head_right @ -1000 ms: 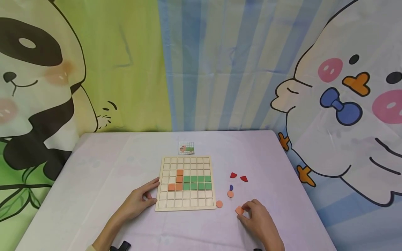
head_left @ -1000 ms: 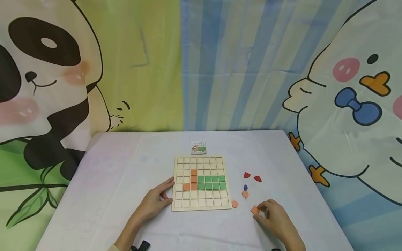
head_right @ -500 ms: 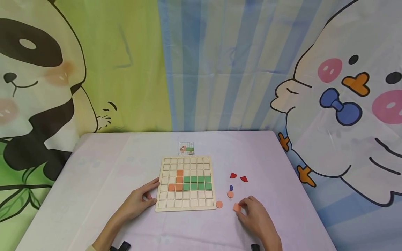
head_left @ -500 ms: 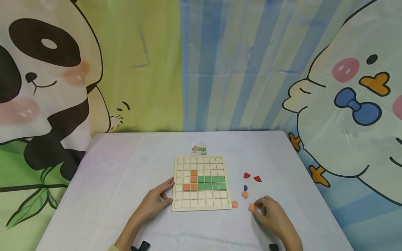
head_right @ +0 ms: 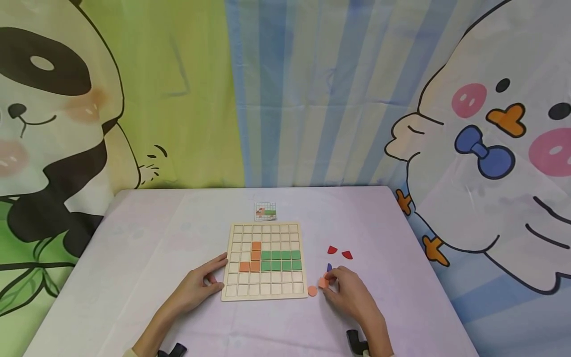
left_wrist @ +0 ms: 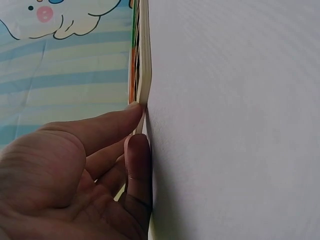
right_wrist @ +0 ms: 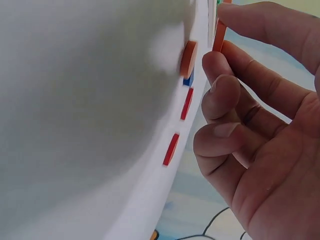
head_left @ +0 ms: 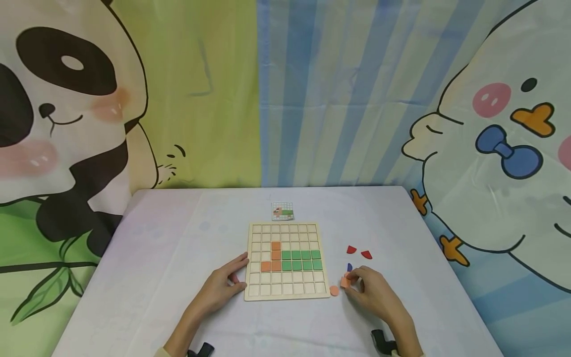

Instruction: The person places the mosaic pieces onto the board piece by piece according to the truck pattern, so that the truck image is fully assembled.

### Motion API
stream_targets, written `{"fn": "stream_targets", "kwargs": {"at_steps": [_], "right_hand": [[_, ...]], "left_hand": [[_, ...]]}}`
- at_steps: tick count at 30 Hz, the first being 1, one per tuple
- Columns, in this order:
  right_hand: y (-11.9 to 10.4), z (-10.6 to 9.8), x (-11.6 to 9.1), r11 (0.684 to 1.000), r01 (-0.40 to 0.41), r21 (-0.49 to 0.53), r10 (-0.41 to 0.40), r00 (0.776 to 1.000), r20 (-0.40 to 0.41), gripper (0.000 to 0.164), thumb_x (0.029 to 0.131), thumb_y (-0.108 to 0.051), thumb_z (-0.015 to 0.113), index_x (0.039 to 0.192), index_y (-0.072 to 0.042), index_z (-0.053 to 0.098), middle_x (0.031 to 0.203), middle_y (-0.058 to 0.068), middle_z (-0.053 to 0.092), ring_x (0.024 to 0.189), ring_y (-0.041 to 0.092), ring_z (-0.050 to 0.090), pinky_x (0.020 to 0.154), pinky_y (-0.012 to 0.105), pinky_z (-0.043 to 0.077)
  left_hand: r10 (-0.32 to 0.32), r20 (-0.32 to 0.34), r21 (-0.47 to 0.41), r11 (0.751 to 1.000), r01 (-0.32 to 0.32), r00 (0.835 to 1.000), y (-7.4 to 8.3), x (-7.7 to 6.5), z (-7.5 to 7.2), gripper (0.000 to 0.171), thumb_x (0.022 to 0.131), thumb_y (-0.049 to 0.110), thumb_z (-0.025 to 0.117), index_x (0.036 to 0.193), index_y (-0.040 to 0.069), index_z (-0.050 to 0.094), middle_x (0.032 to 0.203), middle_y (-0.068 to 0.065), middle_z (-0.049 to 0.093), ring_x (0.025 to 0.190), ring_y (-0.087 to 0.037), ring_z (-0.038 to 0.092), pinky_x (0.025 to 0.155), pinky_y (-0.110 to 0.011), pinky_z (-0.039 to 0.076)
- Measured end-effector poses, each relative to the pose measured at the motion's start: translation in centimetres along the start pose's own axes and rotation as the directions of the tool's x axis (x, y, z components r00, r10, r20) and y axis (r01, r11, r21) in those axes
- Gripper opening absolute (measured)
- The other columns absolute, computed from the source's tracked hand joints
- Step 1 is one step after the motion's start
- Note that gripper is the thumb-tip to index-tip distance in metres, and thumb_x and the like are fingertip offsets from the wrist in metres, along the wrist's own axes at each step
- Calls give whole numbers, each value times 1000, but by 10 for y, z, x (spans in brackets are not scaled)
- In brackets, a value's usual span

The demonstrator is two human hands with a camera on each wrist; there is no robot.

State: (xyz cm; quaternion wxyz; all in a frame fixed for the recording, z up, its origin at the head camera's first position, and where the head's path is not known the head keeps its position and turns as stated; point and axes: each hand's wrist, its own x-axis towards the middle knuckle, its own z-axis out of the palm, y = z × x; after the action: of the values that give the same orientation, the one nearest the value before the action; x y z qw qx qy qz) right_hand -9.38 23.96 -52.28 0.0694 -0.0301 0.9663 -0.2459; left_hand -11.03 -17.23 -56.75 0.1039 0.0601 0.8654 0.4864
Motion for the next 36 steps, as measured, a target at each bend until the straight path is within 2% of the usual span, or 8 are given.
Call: {"fn": "stream_targets", "kwargs": {"at_steps": [7, 14, 21, 27, 36], "right_hand": [[-9, 5, 12, 992, 124, 7, -124, 992, 0, 16, 87, -21, 88, 98, -18, 77, 87, -10, 64, 74, 6, 50, 66, 20, 45], [-21, 9, 24, 970, 239, 42, -240, 971, 18, 14, 88, -16, 85, 99, -15, 76, 88, -11, 66, 69, 3, 49, 63, 19, 46], [-36, 14, 37, 962, 271, 36, -273, 960, 61, 17, 90, -21, 85, 103, -16, 76, 93, -9, 67, 68, 3, 50, 61, 19, 46], [-51, 16, 48, 941, 334, 47, -336, 939, 65, 19, 92, -22, 83, 107, -15, 76, 95, -6, 69, 71, 4, 53, 66, 20, 47], [-71, 20, 60, 924, 381, 48, -383, 919, 91, 20, 93, -21, 82, 110, -13, 76, 99, -2, 72, 85, 15, 63, 74, 24, 52]], "left_hand": [[-18, 1, 2, 1000, 18, 1000, 0, 0, 0, 68, 89, 3, 81, 153, 12, 58, 168, 7, 46, 77, -7, 54, 63, -22, 47], [-28, 2, 21, 999, 28, 1000, -1, 1, 0, 69, 89, 4, 81, 154, 13, 57, 168, 9, 45, 78, -7, 55, 64, -22, 47], [-12, 8, 28, 1000, 12, 1000, -2, 0, -1, 69, 90, 4, 81, 154, 12, 57, 168, 8, 46, 77, -6, 54, 63, -21, 48], [4, 2, 17, 1000, -4, 1000, -2, 0, -1, 68, 89, 4, 81, 153, 11, 57, 168, 5, 46, 76, -5, 54, 62, -21, 47], [10, -4, -9, 1000, -10, 1000, 0, 0, 0, 67, 89, 3, 81, 152, 10, 58, 168, 3, 47, 76, -5, 53, 62, -22, 46]]}}
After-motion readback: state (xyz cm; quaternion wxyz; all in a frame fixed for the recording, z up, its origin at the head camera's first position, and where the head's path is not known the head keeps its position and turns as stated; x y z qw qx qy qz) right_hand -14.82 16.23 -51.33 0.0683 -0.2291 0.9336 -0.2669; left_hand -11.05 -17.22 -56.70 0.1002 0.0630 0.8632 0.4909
